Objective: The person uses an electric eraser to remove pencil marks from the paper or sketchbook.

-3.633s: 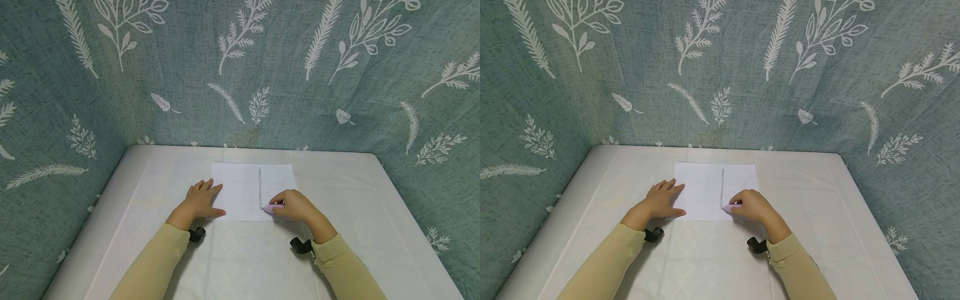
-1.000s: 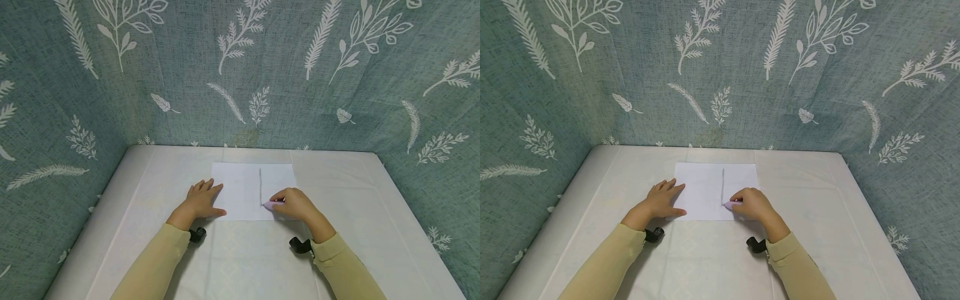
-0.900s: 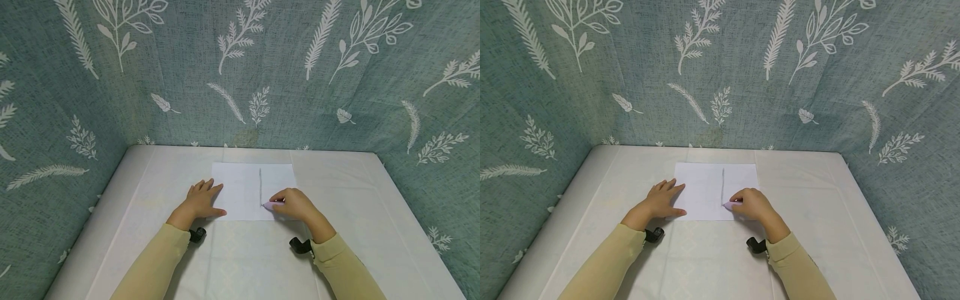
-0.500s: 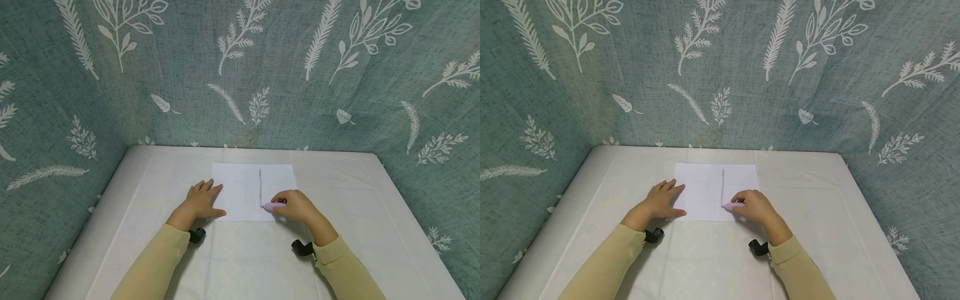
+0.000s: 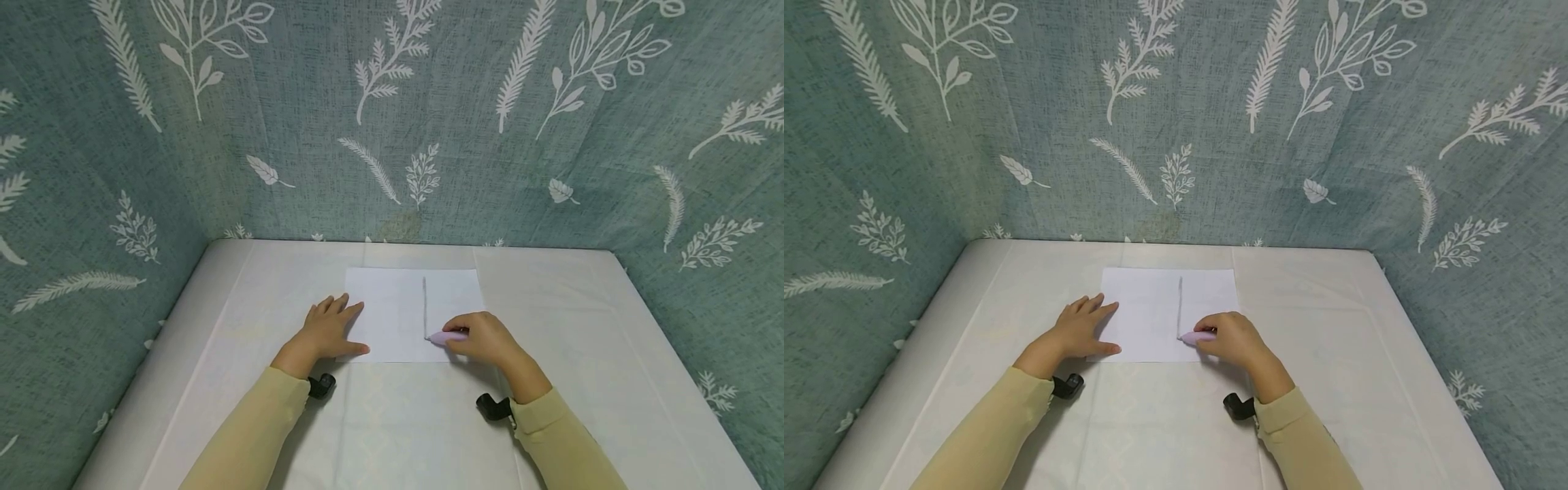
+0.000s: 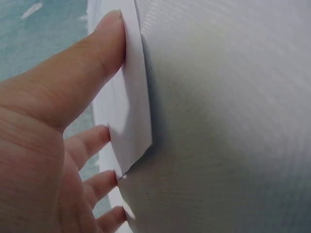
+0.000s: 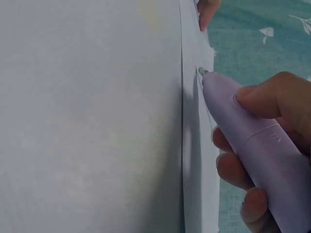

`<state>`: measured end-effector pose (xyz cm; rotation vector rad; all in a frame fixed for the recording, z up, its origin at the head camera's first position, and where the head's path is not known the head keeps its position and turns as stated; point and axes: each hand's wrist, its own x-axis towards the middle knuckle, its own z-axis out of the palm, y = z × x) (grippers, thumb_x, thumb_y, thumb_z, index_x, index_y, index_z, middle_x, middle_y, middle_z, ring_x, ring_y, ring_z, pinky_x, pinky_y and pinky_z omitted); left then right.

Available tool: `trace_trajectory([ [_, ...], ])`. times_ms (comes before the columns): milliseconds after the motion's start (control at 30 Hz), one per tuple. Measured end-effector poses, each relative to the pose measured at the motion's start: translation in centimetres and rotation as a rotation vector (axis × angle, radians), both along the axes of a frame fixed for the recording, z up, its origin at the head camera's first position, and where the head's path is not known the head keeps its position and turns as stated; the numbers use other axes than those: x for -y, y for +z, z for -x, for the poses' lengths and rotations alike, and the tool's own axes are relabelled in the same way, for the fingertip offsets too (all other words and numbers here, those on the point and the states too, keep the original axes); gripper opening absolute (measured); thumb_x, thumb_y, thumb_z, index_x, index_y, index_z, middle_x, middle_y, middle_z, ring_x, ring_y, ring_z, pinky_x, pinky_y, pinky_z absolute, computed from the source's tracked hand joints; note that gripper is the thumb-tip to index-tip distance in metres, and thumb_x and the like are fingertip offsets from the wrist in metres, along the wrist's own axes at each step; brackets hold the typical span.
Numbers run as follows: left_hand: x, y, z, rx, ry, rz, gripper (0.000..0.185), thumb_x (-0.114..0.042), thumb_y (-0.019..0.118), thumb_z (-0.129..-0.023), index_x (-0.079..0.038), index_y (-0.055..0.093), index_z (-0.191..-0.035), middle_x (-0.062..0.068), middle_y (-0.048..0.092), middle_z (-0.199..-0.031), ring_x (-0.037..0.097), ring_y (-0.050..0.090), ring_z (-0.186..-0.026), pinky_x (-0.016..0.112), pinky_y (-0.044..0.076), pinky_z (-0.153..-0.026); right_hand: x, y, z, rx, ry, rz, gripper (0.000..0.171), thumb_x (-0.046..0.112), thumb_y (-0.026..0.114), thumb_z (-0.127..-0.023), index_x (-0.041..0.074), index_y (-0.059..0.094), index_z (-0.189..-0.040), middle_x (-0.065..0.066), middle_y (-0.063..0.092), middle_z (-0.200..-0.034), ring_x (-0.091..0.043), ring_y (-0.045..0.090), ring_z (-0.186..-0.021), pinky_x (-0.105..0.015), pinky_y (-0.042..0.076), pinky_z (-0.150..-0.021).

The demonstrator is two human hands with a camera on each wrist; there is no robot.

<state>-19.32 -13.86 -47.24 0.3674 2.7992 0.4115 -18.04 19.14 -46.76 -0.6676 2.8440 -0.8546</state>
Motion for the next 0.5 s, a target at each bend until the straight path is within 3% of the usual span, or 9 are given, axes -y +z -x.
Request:
trace_trajectory([
  [500,-0.05,-0.01,0.03,0.006,0.009,-0.009,0.098,-0.059,0.079,-0.078,-0.019,0.037,-0.157,0.019,0.019,-0.164,0.047,0.012,-0.15,0.065,0.008,-0.118,0.04,-0.01,0.36,-0.039,0.004,-0.03,0.017,0.016,0.08,-0.084,0.012,0.08,-0.101,-0.001,0.076,-0.098,-0.022,0.069,-0.094,-0.042,0.055,-0.085],
])
